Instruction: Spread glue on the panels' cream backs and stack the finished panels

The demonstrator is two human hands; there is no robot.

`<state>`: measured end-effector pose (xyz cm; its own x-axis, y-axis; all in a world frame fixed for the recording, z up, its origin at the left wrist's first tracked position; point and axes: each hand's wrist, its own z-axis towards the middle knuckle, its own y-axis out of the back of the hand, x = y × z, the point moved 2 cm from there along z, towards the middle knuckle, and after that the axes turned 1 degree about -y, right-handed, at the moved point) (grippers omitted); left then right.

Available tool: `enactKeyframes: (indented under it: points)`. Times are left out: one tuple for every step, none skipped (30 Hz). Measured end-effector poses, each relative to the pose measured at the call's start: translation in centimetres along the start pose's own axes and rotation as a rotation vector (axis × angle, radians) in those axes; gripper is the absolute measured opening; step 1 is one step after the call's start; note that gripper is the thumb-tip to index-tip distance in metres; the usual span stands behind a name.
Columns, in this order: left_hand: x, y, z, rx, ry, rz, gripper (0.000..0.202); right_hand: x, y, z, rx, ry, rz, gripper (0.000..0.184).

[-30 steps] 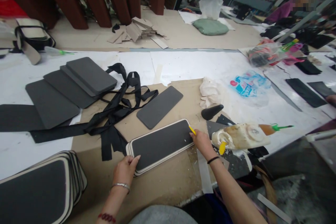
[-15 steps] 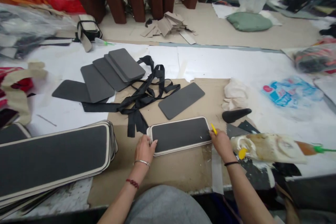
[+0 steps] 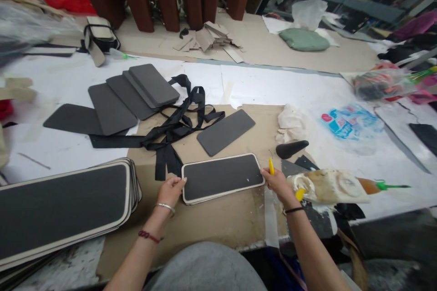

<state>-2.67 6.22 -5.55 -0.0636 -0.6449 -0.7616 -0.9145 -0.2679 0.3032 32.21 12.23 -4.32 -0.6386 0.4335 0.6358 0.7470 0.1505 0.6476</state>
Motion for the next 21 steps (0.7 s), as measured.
enactKeyframes:
  points:
    - [-0.1,0.1,-0.1,0.017,0.002,-0.006,0.042,0.0,-0.3,-0.3,0.034,-0.024,0.055,0.032]
    - [-0.2,0.3,-0.2,0.03,0.005,-0.01,0.041,0.1,-0.6,-0.7,0.069,-0.056,0.115,0.034]
    - [-0.3,0.5,-0.4,0.039,0.007,-0.013,0.041,0.0,-0.8,-1.1,0.103,-0.089,0.173,0.036]
    - [-0.3,0.8,-0.5,0.042,0.007,-0.018,0.04,0.0,-1.1,-1.4,0.134,-0.116,0.223,0.038]
    - [-0.3,1.0,-0.7,0.044,0.006,-0.023,0.039,-0.1,-1.3,-1.8,0.162,-0.136,0.252,0.039]
    - [-0.2,1.2,-0.8,0.046,0.004,-0.028,0.039,-0.3,-1.5,-2.0,0.182,-0.146,0.25,0.039]
    - [-0.2,1.4,-0.9,0.052,0.003,-0.032,0.038,-0.5,-1.7,-2.2,0.193,-0.143,0.221,0.039]
    - [-0.1,1.6,-0.9,0.058,0.003,-0.034,0.037,-0.7,-1.8,-2.2,0.194,-0.139,0.187,0.038]
    - [-0.1,1.7,-0.9,0.065,0.003,-0.035,0.036,-1.0,-1.9,-2.2,0.186,-0.132,0.158,0.038]
    - [0.0,1.7,-0.8,0.068,0.002,-0.034,0.036,-1.3,-2.1,-2.1,0.176,-0.127,0.133,0.038]
    - [0.1,1.7,-0.7,0.067,0.001,-0.032,0.035,-1.6,-2.2,-2.0,0.164,-0.12,0.118,0.038]
    - [0.2,1.7,-0.6,0.061,0.0,-0.027,0.035,-1.8,-2.3,-1.9,0.152,-0.111,0.112,0.037]
    - [0.3,1.7,-0.4,0.053,-0.001,-0.021,0.034,-2.0,-2.4,-1.8,0.142,-0.108,0.111,0.037]
    - [0.5,1.6,-0.2,0.044,-0.005,-0.013,0.033,-2.0,-2.5,-1.7,0.13,-0.112,0.111,0.036]
    - [0.7,1.6,0.0,0.035,-0.01,-0.004,0.032,-2.0,-2.6,-1.7,0.114,-0.118,0.113,0.035]
    - [0.9,1.5,0.1,0.029,-0.016,0.007,0.032,-2.0,-2.7,-1.8,0.094,-0.124,0.119,0.034]
    - [1.1,1.5,0.3,0.023,-0.023,0.02,0.031,-1.8,-2.7,-1.9,0.075,-0.126,0.127,0.032]
    - [1.3,1.5,0.4,0.018,-0.031,0.035,0.031,-1.7,-2.7,-2.0,0.059,-0.128,0.134,0.03]
    - [1.5,1.5,0.5,0.013,-0.039,0.051,0.031,-1.5,-2.8,-2.2,0.043,-0.129,0.137,0.029]
    - [1.6,1.5,0.6,0.007,-0.045,0.067,0.031,-1.3,-2.8,-2.3,0.033,-0.128,0.138,0.028]
    - [1.7,1.5,0.7,0.004,-0.05,0.082,0.031,-1.1,-2.8,-2.4,0.025,-0.13,0.139,0.027]
